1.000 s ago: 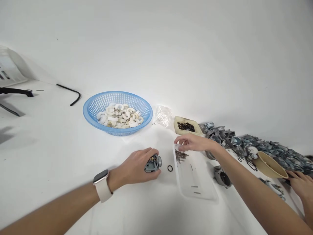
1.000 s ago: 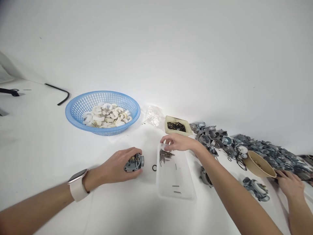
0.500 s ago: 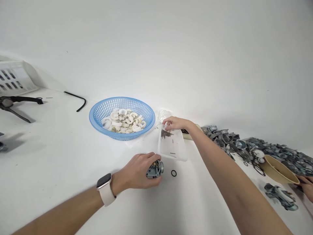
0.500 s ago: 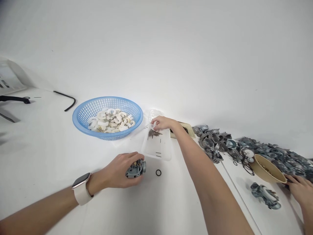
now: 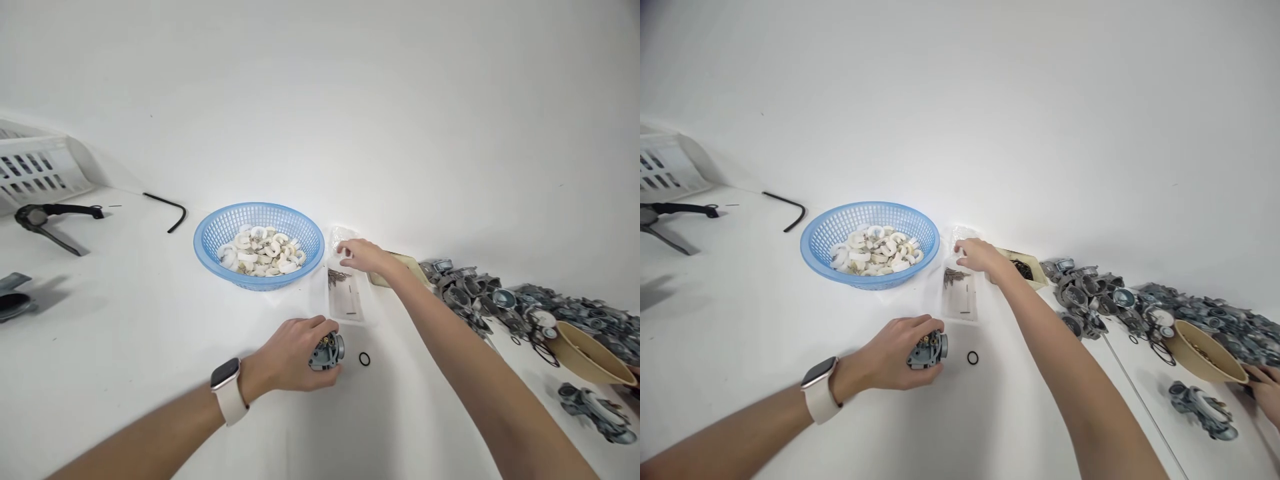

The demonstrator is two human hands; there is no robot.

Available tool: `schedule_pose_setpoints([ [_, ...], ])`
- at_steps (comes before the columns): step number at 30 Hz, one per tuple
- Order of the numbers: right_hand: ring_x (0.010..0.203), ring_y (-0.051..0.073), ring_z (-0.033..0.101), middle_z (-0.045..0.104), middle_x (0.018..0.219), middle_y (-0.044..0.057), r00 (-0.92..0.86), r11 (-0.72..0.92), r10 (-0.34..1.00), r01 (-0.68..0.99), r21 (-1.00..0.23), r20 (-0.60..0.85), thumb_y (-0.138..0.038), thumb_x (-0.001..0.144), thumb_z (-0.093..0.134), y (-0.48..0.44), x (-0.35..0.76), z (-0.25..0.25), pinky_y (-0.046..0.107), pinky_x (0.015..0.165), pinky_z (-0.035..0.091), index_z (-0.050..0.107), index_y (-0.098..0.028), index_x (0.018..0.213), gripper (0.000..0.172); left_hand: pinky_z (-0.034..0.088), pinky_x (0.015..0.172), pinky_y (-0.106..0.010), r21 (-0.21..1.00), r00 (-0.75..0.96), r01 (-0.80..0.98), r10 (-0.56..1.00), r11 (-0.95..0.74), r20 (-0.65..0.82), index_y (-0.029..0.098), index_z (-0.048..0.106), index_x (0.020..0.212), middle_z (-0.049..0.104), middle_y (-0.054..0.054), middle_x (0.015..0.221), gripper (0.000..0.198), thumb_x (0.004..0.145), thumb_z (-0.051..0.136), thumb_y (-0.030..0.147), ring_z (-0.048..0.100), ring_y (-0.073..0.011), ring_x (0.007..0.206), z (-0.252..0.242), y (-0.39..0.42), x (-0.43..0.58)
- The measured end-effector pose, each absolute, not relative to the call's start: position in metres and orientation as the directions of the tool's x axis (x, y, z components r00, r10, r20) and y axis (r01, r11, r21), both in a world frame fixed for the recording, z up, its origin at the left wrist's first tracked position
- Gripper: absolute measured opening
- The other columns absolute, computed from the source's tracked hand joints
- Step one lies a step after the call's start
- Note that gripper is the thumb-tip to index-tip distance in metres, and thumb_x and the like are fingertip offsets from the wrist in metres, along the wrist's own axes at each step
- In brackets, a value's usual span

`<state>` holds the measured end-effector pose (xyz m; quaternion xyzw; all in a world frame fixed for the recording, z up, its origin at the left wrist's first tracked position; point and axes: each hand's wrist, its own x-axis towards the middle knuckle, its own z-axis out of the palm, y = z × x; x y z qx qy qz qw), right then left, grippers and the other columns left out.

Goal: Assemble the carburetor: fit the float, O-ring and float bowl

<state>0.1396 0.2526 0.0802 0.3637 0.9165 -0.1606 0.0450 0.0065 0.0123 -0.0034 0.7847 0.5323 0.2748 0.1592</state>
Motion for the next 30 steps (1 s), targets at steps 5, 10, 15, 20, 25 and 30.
schedule_pose_setpoints([
  [5, 0.054, 0.019, 0.065, 0.066, 0.06, 0.008, -0.559, 0.498, 0.728, 0.829, -0.253, -0.397, -0.05, 0.093, 0.065, 0.229, 0.191, 0.079, 0.031, 0.055, 0.053, 0.063, -0.013, 0.07, 0.044, 0.049, 0.071, -0.037, 0.55, 0.27, 0.752, 0.931, -0.363, 0.245, 0.026, 0.052, 0.118, 0.068, -0.002, 0.099, 0.044, 0.082, 0.064, 0.047, 0.067, -0.025, 0.081, -0.004, 0.013, 0.007],
  [10, 0.056, 0.019, 0.071, 0.075, 0.083, 0.011, -0.479, 0.304, 0.758, 0.86, -0.409, -0.443, -0.05, 0.1, 0.05, 0.202, 0.214, 0.053, 0.027, 0.05, 0.057, 0.058, -0.013, 0.114, 0.04, 0.05, 0.072, -0.036, 0.536, 0.256, 0.762, 0.93, -0.363, 0.265, 0.025, 0.052, 0.117, 0.068, -0.002, 0.101, 0.042, 0.083, 0.063, 0.046, 0.068, -0.0245, 0.082, -0.005, 0.012, 0.008],
  [15, 0.077, 0.02, 0.075, 0.071, 0.112, 0.015, -0.5, 0.295, 0.782, 0.823, -0.486, -0.372, -0.032, 0.1, 0.048, 0.2, 0.218, 0.049, 0.024, 0.054, 0.059, 0.054, -0.014, 0.125, 0.03, 0.051, 0.075, -0.037, 0.533, 0.252, 0.765, 0.93, -0.361, 0.269, 0.026, 0.053, 0.119, 0.069, -0.002, 0.104, 0.043, 0.083, 0.064, 0.046, 0.069, -0.025, 0.085, -0.005, 0.01, 0.008],
  [20, 0.083, 0.023, 0.073, 0.072, 0.108, 0.013, -0.549, 0.429, 0.747, 0.829, -0.358, -0.376, -0.027, 0.098, 0.054, 0.221, 0.213, 0.075, 0.026, 0.054, 0.058, 0.062, -0.017, 0.121, 0.027, 0.051, 0.075, -0.039, 0.535, 0.264, 0.759, 0.926, -0.372, 0.269, 0.026, 0.053, 0.121, 0.069, -0.002, 0.105, 0.045, 0.082, 0.065, 0.045, 0.069, -0.0254, 0.086, -0.004, 0.01, 0.007],
  [25, 0.1, 0.021, 0.067, 0.067, 0.119, 0.009, -0.625, 0.628, 0.699, 0.769, -0.121, -0.348, -0.034, 0.099, 0.061, 0.244, 0.187, 0.097, 0.041, 0.086, 0.058, 0.06, -0.019, 0.128, 0.032, 0.051, 0.071, -0.037, 0.528, 0.268, 0.757, 0.92, -0.385, 0.287, 0.025, 0.052, 0.121, 0.069, -0.002, 0.102, 0.044, 0.083, 0.064, 0.044, 0.067, -0.0244, 0.082, -0.005, 0.01, 0.007],
  [30, 0.112, 0.024, 0.063, 0.062, 0.13, 0.01, -0.684, 0.732, 0.669, 0.675, 0.096, -0.292, -0.035, 0.1, 0.06, 0.26, 0.151, 0.11, 0.048, 0.097, 0.053, 0.061, -0.02, 0.129, 0.032, 0.05, 0.069, -0.036, 0.519, 0.273, 0.758, 0.914, -0.396, 0.299, 0.025, 0.053, 0.12, 0.068, -0.002, 0.099, 0.044, 0.081, 0.064, 0.042, 0.067, -0.0238, 0.078, -0.006, 0.011, 0.007],
])
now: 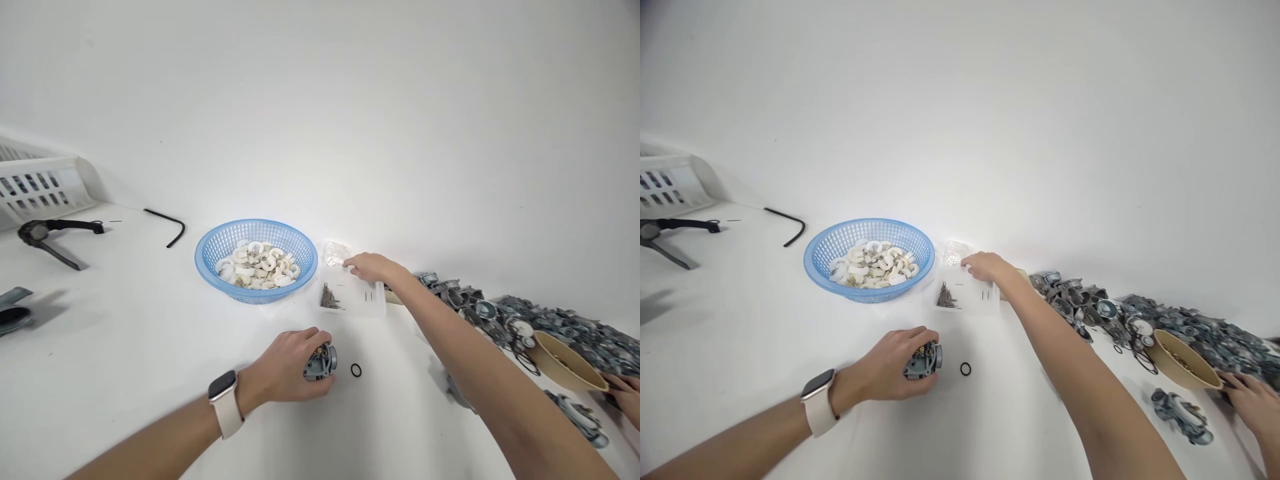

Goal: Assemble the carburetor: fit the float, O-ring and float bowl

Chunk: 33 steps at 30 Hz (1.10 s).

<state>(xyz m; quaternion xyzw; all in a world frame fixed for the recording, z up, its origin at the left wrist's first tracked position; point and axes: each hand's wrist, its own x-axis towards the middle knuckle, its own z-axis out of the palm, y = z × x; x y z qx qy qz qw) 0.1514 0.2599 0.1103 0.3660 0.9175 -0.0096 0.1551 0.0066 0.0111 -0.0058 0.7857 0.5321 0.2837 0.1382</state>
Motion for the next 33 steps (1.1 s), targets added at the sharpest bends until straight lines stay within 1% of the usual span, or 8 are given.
schedule_pose_setpoints([
  [8, 0.118, 0.027, 0.06, 0.061, 0.131, 0.01, -0.764, 0.768, 0.627, 0.571, 0.29, -0.156, -0.035, 0.099, 0.062, 0.283, 0.122, 0.104, 0.051, 0.101, 0.05, 0.062, -0.018, 0.127, 0.032, 0.051, 0.067, -0.036, 0.513, 0.273, 0.766, 0.919, -0.386, 0.285, 0.024, 0.056, 0.118, 0.069, -0.003, 0.097, 0.046, 0.079, 0.065, 0.046, 0.068, -0.0247, 0.077, -0.005, 0.012, 0.007],
  [15, 0.126, 0.028, 0.055, 0.059, 0.136, 0.009, -0.834, 0.795, 0.551, 0.525, 0.305, -0.002, -0.035, 0.099, 0.061, 0.288, 0.104, 0.087, 0.055, 0.108, 0.042, 0.064, -0.019, 0.124, 0.029, 0.052, 0.07, -0.035, 0.515, 0.266, 0.767, 0.92, -0.383, 0.288, 0.024, 0.056, 0.117, 0.07, -0.003, 0.097, 0.047, 0.078, 0.067, 0.047, 0.069, -0.0247, 0.079, -0.006, 0.011, 0.008],
  [19, 0.125, 0.028, 0.056, 0.059, 0.135, 0.009, -0.843, 0.811, 0.536, 0.53, 0.246, 0.05, -0.035, 0.098, 0.063, 0.288, 0.101, 0.079, 0.054, 0.108, 0.042, 0.064, -0.019, 0.123, 0.029, 0.052, 0.067, -0.035, 0.509, 0.262, 0.771, 0.919, -0.383, 0.295, 0.024, 0.056, 0.117, 0.069, -0.002, 0.096, 0.047, 0.077, 0.067, 0.047, 0.069, -0.0247, 0.078, -0.006, 0.011, 0.008],
  [22, 0.131, 0.027, 0.051, 0.057, 0.139, 0.01, -0.841, 0.822, 0.534, 0.541, 0.18, 0.091, -0.021, 0.098, 0.06, 0.283, 0.104, 0.079, 0.051, 0.112, 0.039, 0.065, -0.02, 0.123, 0.026, 0.051, 0.064, -0.035, 0.503, 0.257, 0.776, 0.918, -0.381, 0.301, 0.024, 0.055, 0.116, 0.069, -0.002, 0.093, 0.046, 0.077, 0.067, 0.046, 0.067, -0.0238, 0.073, -0.007, 0.012, 0.008],
  [24, 0.138, 0.027, 0.044, 0.05, 0.147, 0.012, -0.834, 0.824, 0.538, 0.551, 0.129, 0.123, -0.009, 0.097, 0.054, 0.274, 0.11, 0.082, 0.047, 0.116, 0.033, 0.063, -0.021, 0.13, 0.037, 0.051, 0.064, -0.035, 0.502, 0.258, 0.774, 0.916, -0.386, 0.307, 0.024, 0.055, 0.116, 0.069, -0.003, 0.093, 0.045, 0.078, 0.067, 0.045, 0.067, -0.0238, 0.073, -0.008, 0.012, 0.007],
  [26, 0.141, 0.027, 0.041, 0.044, 0.151, 0.014, -0.828, 0.829, 0.543, 0.555, 0.069, 0.138, -0.004, 0.095, 0.048, 0.261, 0.122, 0.089, 0.044, 0.116, 0.032, 0.059, -0.021, 0.137, 0.047, 0.051, 0.067, -0.035, 0.505, 0.261, 0.768, 0.913, -0.394, 0.314, 0.024, 0.055, 0.117, 0.069, -0.003, 0.095, 0.044, 0.079, 0.066, 0.044, 0.068, -0.0243, 0.075, -0.007, 0.012, 0.007],
  [30, 0.128, 0.025, 0.053, 0.057, 0.139, 0.01, -0.852, 0.852, 0.521, 0.516, -0.086, 0.053, -0.011, 0.098, 0.044, 0.219, 0.164, 0.101, 0.037, 0.105, 0.042, 0.06, -0.023, 0.135, 0.042, 0.053, 0.072, -0.037, 0.527, 0.263, 0.757, 0.918, -0.387, 0.297, 0.024, 0.054, 0.119, 0.07, -0.005, 0.1, 0.044, 0.083, 0.064, 0.045, 0.07, -0.0256, 0.081, -0.005, 0.011, 0.008],
  [33, 0.113, 0.023, 0.063, 0.069, 0.124, 0.005, -0.873, 0.85, 0.48, 0.487, -0.2, -0.086, -0.02, 0.097, 0.055, 0.18, 0.202, 0.104, 0.032, 0.092, 0.049, 0.068, -0.026, 0.125, 0.031, 0.053, 0.074, -0.037, 0.546, 0.254, 0.754, 0.929, -0.365, 0.27, 0.024, 0.053, 0.12, 0.07, -0.005, 0.104, 0.044, 0.084, 0.064, 0.045, 0.07, -0.0254, 0.084, -0.003, 0.012, 0.008],
])
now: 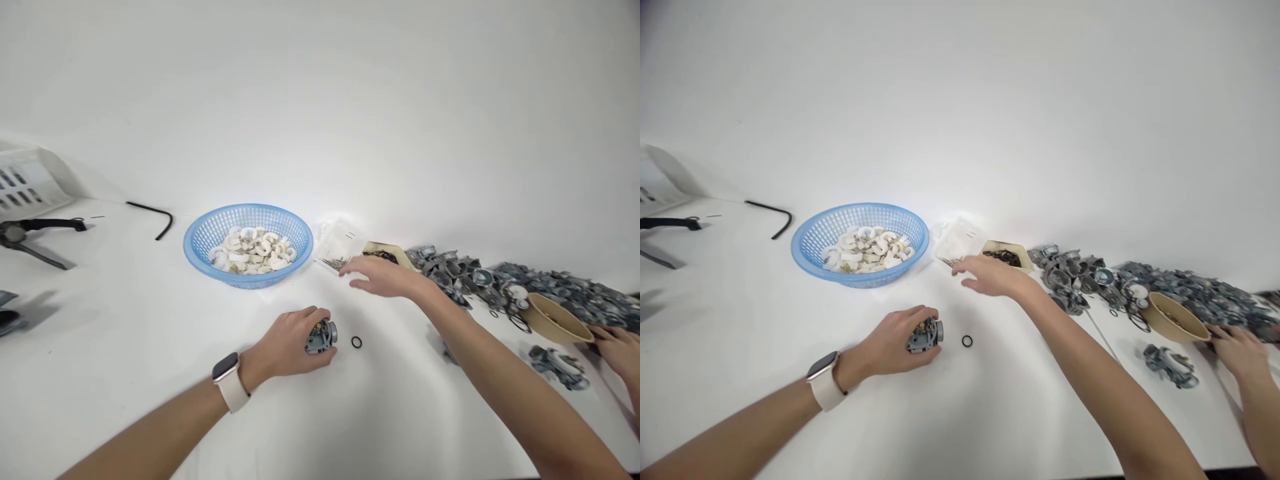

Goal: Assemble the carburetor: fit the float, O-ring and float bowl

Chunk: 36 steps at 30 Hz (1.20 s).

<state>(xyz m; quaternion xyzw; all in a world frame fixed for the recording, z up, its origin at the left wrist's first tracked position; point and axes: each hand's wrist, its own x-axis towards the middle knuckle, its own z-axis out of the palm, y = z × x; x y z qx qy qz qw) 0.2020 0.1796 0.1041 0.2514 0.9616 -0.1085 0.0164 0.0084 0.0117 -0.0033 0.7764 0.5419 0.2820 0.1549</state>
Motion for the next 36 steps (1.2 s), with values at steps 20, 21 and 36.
schedule_pose_setpoints([
  [20, 0.078, 0.019, 0.063, 0.067, 0.088, 0.006, -0.691, 0.852, 0.516, 0.352, -0.388, 0.506, -0.01, 0.095, 0.05, 0.07, 0.223, 0.008, 0.032, 0.067, 0.053, 0.06, -0.021, 0.098, 0.015, 0.049, 0.066, -0.03, 0.638, 0.124, 0.739, 0.974, -0.217, 0.188, 0.027, 0.054, 0.111, 0.068, 0.003, 0.083, 0.041, 0.074, 0.069, 0.033, 0.064, -0.0195, 0.069, 0.013, 0.002, 0.028],
  [21, 0.078, 0.019, 0.062, 0.066, 0.087, 0.006, -0.694, 0.839, 0.534, 0.362, -0.407, 0.484, -0.01, 0.096, 0.048, 0.072, 0.225, 0.007, 0.032, 0.066, 0.052, 0.059, -0.021, 0.098, 0.016, 0.049, 0.066, -0.03, 0.63, 0.115, 0.748, 0.975, -0.21, 0.188, 0.027, 0.054, 0.109, 0.067, 0.004, 0.079, 0.04, 0.073, 0.07, 0.035, 0.063, -0.019, 0.066, 0.013, 0.002, 0.029],
  [36, 0.072, 0.016, 0.059, 0.065, 0.087, 0.0, -0.725, 0.473, 0.684, 0.354, -0.807, 0.083, -0.025, 0.102, 0.05, 0.087, 0.236, 0.006, 0.028, 0.065, 0.047, 0.061, -0.026, 0.098, 0.012, 0.043, 0.055, -0.023, 0.539, 0.176, 0.75, 0.901, -0.383, 0.396, 0.027, 0.051, 0.103, 0.057, 0.007, 0.07, 0.029, 0.08, 0.069, 0.03, 0.058, -0.0119, 0.06, 0.001, 0.002, 0.032],
])
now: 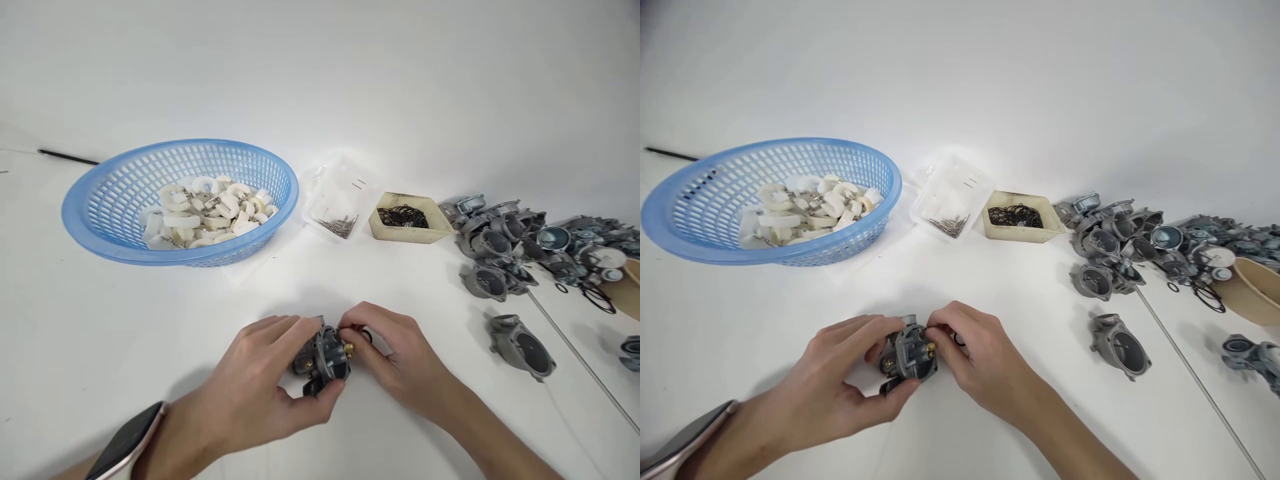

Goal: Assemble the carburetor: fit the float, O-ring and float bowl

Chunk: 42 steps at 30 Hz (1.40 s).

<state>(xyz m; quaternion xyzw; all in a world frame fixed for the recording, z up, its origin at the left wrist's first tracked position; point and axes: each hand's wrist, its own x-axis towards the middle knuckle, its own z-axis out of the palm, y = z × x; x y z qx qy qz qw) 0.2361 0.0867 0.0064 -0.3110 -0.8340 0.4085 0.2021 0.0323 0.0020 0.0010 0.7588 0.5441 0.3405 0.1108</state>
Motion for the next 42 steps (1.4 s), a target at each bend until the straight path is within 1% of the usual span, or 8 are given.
schedule_pose_setpoints([
  [8, 0.065, 0.015, 0.052, 0.055, 0.071, -0.002, -0.688, 0.292, 0.717, 0.438, -0.85, -0.108, -0.04, 0.106, 0.044, 0.087, 0.234, 0.014, 0.028, 0.06, 0.044, 0.054, -0.024, 0.076, 0.035, 0.042, 0.056, -0.028, 0.463, 0.195, 0.775, 0.86, -0.43, 0.471, 0.025, 0.051, 0.105, 0.054, 0.005, 0.068, 0.032, 0.082, 0.071, 0.035, 0.053, -0.0144, 0.059, -0.002, 0.003, 0.03],
  [12, 0.068, 0.014, 0.055, 0.06, 0.077, -0.002, -0.704, 0.302, 0.704, 0.419, -0.856, -0.096, -0.039, 0.106, 0.045, 0.085, 0.234, 0.016, 0.027, 0.062, 0.045, 0.058, -0.024, 0.082, 0.031, 0.05, 0.066, -0.032, 0.441, 0.188, 0.804, 0.874, -0.399, 0.448, 0.026, 0.051, 0.105, 0.061, -0.004, 0.099, 0.044, 0.075, 0.077, 0.045, 0.061, -0.0199, 0.079, -0.003, 0.0, 0.03],
  [15, 0.071, 0.015, 0.057, 0.063, 0.082, -0.002, -0.718, 0.336, 0.691, 0.419, -0.843, -0.082, -0.043, 0.1, 0.057, 0.084, 0.235, 0.017, 0.028, 0.061, 0.046, 0.06, -0.026, 0.088, 0.021, 0.053, 0.077, -0.037, 0.488, 0.183, 0.797, 0.912, -0.356, 0.366, 0.027, 0.049, 0.107, 0.061, -0.005, 0.113, 0.054, 0.068, 0.08, 0.048, 0.063, -0.0249, 0.094, -0.004, 0.0, 0.033],
  [18, 0.074, 0.017, 0.059, 0.064, 0.084, -0.001, -0.722, 0.391, 0.69, 0.433, -0.812, -0.053, -0.04, 0.095, 0.063, 0.082, 0.235, 0.017, 0.029, 0.062, 0.047, 0.061, -0.026, 0.089, 0.015, 0.053, 0.076, -0.039, 0.566, 0.174, 0.771, 0.952, -0.292, 0.253, 0.027, 0.047, 0.109, 0.065, 0.0, 0.095, 0.049, 0.072, 0.077, 0.04, 0.063, -0.024, 0.085, -0.002, 0.001, 0.037],
  [28, 0.081, 0.018, 0.057, 0.063, 0.089, 0.0, -0.723, 0.373, 0.685, 0.453, -0.809, -0.09, -0.036, 0.102, 0.051, 0.08, 0.233, 0.015, 0.032, 0.068, 0.046, 0.057, -0.026, 0.092, 0.015, 0.049, 0.084, -0.038, 0.744, 0.221, 0.642, 0.974, -0.185, 0.051, 0.029, 0.061, 0.111, 0.065, 0.0, 0.1, 0.031, 0.086, 0.072, 0.044, 0.058, -0.0225, 0.093, 0.004, 0.009, 0.037],
  [32, 0.084, 0.019, 0.053, 0.059, 0.089, 0.001, -0.748, 0.419, 0.654, 0.483, -0.769, -0.114, -0.028, 0.105, 0.041, 0.079, 0.231, 0.021, 0.035, 0.077, 0.044, 0.05, -0.024, 0.091, 0.017, 0.048, 0.085, -0.037, 0.788, 0.197, 0.608, 0.98, -0.099, -0.029, 0.029, 0.065, 0.11, 0.065, 0.0, 0.1, 0.036, 0.082, 0.077, 0.048, 0.058, -0.0228, 0.094, 0.011, 0.014, 0.036],
  [36, 0.083, 0.018, 0.049, 0.056, 0.09, 0.0, -0.795, 0.498, 0.603, 0.431, -0.753, -0.056, -0.021, 0.102, 0.039, 0.076, 0.229, 0.021, 0.036, 0.08, 0.04, 0.046, -0.022, 0.091, 0.013, 0.046, 0.086, -0.038, 0.785, 0.21, 0.613, 0.976, -0.091, -0.051, 0.026, 0.064, 0.099, 0.065, 0.002, 0.095, 0.044, 0.068, 0.086, 0.05, 0.058, -0.0225, 0.089, 0.012, 0.014, 0.037],
  [42, 0.073, 0.018, 0.043, 0.052, 0.084, 0.001, -0.868, 0.723, 0.466, 0.263, -0.638, 0.17, -0.017, 0.096, 0.038, 0.072, 0.229, 0.014, 0.036, 0.071, 0.038, 0.046, -0.02, 0.095, 0.008, 0.043, 0.085, -0.036, 0.783, 0.227, 0.588, 0.97, -0.204, 0.083, 0.024, 0.056, 0.091, 0.066, 0.005, 0.088, 0.038, 0.064, 0.081, 0.03, 0.06, -0.0185, 0.083, 0.004, 0.006, 0.043],
])
